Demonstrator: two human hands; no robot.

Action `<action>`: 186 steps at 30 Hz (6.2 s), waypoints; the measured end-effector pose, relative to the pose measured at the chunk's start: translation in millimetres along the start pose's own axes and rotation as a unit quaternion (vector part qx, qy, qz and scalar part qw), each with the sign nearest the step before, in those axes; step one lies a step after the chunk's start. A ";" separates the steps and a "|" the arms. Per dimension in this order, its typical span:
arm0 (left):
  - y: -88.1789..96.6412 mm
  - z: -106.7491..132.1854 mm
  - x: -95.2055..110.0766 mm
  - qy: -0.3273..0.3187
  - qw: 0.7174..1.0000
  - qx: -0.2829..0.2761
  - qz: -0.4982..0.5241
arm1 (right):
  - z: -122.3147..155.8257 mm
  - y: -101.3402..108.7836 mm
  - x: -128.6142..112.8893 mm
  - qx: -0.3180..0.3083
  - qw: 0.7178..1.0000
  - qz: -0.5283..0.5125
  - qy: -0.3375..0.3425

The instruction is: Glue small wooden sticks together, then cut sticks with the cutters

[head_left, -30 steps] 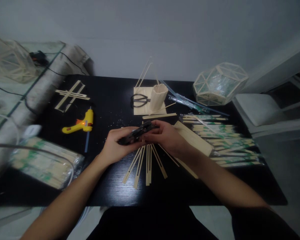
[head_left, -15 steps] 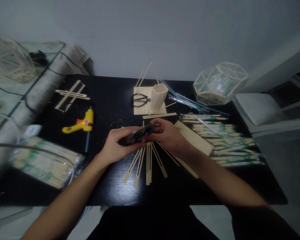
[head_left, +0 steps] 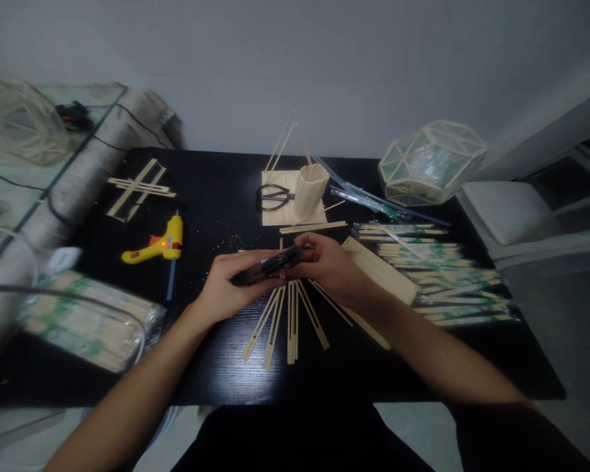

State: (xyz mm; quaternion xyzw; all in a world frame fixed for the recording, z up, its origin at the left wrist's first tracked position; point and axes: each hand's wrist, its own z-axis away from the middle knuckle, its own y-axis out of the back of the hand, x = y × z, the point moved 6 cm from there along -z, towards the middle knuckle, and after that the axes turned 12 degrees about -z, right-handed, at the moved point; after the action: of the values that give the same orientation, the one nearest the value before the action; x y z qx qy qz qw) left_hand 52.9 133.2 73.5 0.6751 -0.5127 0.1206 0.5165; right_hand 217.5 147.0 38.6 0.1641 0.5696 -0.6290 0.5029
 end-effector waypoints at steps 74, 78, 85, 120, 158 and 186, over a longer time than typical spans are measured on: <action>-15.3 8.4 1.7 0.254 0.799 -0.242 -0.488 | 26.3 -3.1 -32.7 0.149 0.703 0.531 0.448; -14.9 8.5 1.3 0.246 0.806 -0.236 -0.483 | 25.1 -2.7 -32.4 0.150 0.713 0.531 0.433; -14.7 10.2 -0.5 0.243 0.820 -0.215 -0.472 | 24.0 -2.1 -32.9 0.150 0.720 0.534 0.417; 7.7 -0.6 -20.7 0.202 0.916 -0.075 -0.338 | -9.6 23.7 -25.8 0.004 0.735 0.666 0.128; -4.4 2.6 -18.2 0.173 0.953 -0.091 -0.233 | 11.4 -13.7 -45.4 -0.026 0.928 0.314 0.200; -7.9 6.3 -18.5 0.201 0.931 -0.095 -0.289 | 27.1 -20.6 -44.8 0.014 0.770 0.497 0.400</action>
State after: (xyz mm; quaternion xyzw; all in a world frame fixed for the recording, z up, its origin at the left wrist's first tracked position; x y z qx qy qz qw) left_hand 48.8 138.1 53.3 0.7034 -0.1897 0.0503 0.6831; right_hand 230.3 139.9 92.9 0.6686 0.5491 -0.1763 0.4695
